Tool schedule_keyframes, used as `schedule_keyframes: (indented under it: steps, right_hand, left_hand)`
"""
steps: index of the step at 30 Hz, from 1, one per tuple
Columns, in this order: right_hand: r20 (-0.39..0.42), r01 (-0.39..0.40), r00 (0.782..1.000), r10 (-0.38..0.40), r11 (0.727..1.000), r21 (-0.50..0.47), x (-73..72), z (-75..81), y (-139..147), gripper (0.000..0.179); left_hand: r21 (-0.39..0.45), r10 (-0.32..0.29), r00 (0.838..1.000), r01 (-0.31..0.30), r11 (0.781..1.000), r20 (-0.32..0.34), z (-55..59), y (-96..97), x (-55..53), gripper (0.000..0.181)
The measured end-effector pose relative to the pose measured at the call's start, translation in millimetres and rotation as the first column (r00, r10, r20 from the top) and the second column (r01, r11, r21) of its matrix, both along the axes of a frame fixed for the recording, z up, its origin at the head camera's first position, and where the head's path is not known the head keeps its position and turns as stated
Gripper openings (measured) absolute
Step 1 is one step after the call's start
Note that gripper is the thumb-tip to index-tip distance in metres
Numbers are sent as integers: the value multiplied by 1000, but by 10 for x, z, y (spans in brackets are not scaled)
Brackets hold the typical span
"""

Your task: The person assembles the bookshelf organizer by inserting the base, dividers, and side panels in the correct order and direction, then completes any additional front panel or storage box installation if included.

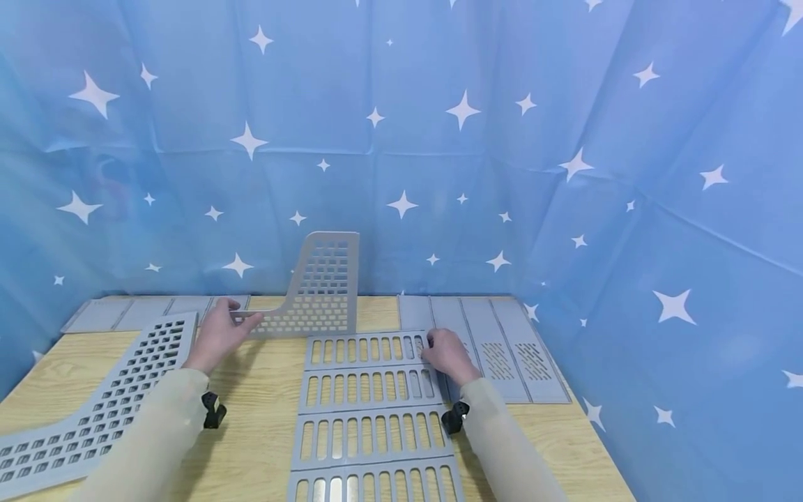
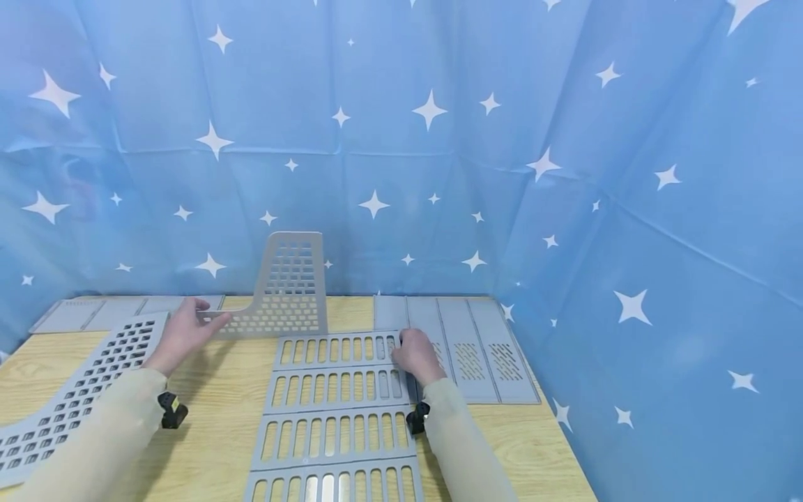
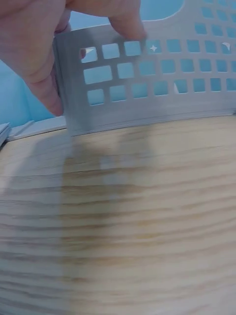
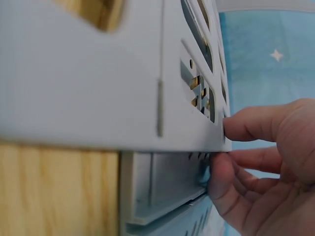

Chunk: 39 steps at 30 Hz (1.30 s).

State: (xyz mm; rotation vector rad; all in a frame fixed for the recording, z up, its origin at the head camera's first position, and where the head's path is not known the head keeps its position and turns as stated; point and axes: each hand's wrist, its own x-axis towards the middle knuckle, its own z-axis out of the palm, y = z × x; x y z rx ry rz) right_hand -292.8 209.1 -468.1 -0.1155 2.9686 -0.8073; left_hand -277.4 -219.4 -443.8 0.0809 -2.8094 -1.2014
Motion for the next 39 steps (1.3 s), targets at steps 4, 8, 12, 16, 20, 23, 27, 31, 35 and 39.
schedule_keyframes:
  steps: [4,8,12,16,20,23,27,31,35,39]
  right_hand:
    - [-5,-2,1000,2,999,-45,-21,-60,14,14]
    - [-11,3,1000,-4,998,-67,-35,-86,13,18]
    - [3,9,1000,-9,997,-78,-35,-93,12,18]
    - [23,39,999,-36,993,-107,-29,-93,29,5]
    - [67,70,996,-60,985,-160,-23,-82,52,26]
    - [78,67,995,-55,984,-168,-23,-63,62,34]
    - [73,47,997,-37,988,-146,-23,-33,71,46]
    - [71,20,997,-10,990,-139,-28,-34,81,46]
    - [62,13,998,-4,990,-141,-48,-49,80,38]
    - [60,23,998,-13,987,-160,-52,-65,64,40]
  left_hand:
    - [-5,-15,1000,15,1000,16,-26,106,-6,71]
    - [-40,-42,999,42,998,-10,-53,268,-34,63]
    - [-46,-61,997,59,997,-42,-81,415,-59,58]
    - [-14,-93,995,92,996,-44,-104,523,-78,62]
    - [9,-60,998,59,998,7,-111,531,-62,63]
    - [24,-28,996,25,999,89,-92,505,-39,58]
    - [38,-31,985,25,999,167,-59,495,-23,57]
    - [19,-41,988,39,999,148,-55,519,-15,59]
    - [-18,-64,992,67,998,111,-64,585,-6,62]
    - [-25,-94,991,97,995,99,-76,682,10,64]
